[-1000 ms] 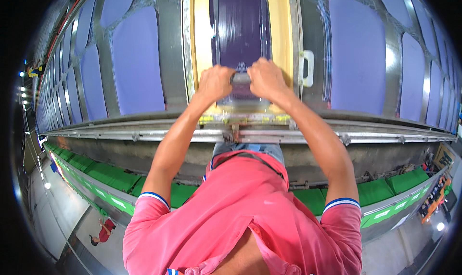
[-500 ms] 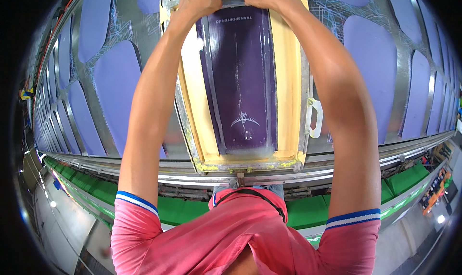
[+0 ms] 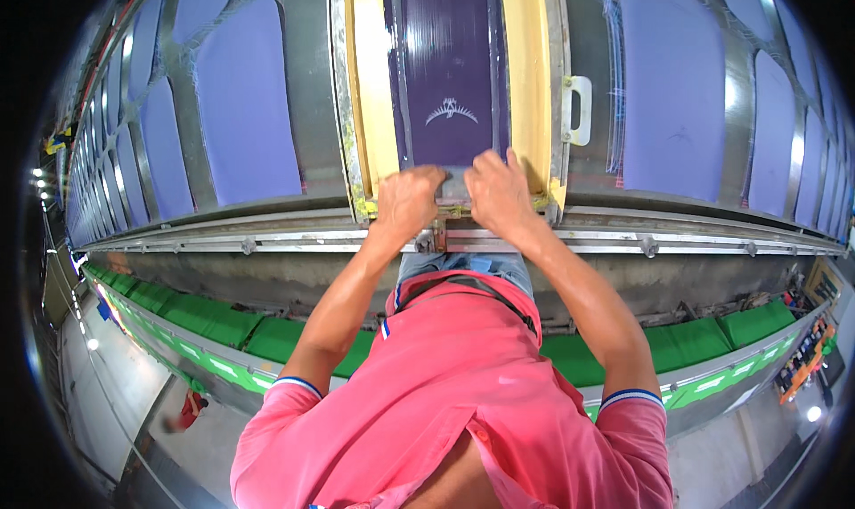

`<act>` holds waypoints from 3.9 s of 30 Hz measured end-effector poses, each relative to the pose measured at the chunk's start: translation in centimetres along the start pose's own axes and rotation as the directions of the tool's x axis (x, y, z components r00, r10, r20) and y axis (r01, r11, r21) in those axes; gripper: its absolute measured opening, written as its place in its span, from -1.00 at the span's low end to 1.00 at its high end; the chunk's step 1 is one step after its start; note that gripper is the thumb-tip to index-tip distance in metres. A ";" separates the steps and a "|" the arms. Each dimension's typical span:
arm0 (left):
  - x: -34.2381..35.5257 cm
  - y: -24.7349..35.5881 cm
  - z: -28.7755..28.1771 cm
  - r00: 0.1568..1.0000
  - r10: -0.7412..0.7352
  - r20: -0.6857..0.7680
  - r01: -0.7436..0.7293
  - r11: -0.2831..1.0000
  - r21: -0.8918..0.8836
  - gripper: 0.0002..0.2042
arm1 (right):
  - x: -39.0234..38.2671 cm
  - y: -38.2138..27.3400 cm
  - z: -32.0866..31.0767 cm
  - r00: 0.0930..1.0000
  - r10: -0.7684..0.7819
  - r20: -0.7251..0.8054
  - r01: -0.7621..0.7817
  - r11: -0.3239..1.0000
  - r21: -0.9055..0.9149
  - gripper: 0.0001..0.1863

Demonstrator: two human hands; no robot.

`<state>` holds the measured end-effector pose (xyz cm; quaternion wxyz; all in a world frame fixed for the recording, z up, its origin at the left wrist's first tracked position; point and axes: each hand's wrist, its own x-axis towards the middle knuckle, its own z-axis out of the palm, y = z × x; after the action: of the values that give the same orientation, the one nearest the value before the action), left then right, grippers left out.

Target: The person pours green ink onto a screen printing frame and uses a squeegee to spread the ink evenly across the mesh. The person then moves the frame to a conveyor belt and continues to pull the squeegee across the screen to transfer the ink onto the fabric below.

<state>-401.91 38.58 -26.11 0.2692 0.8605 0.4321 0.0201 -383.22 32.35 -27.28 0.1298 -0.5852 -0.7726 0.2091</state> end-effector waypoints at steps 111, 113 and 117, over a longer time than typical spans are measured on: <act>25.6 -41.0 -28.4 0.986 0.029 -0.162 0.021 0.954 0.299 -0.59 | 58.3 -5.2 1.0 0.992 -0.073 -0.099 0.052 0.979 -0.197 -0.83; 20.6 -39.8 -27.1 0.987 0.043 -0.156 0.001 0.963 0.270 -0.60 | 54.2 -8.2 2.5 0.999 -0.016 -0.043 0.008 0.987 -0.162 -0.80; 9.0 -36.2 -23.3 0.998 0.011 -0.059 0.003 0.974 0.226 -0.72 | 42.8 -14.0 6.5 0.997 -0.043 -0.067 0.037 0.996 -0.087 -0.83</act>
<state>-429.05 73.18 -25.43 0.1564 0.8854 0.4377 -0.0028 -410.03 69.06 -28.20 0.1353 -0.5814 -0.7876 0.1530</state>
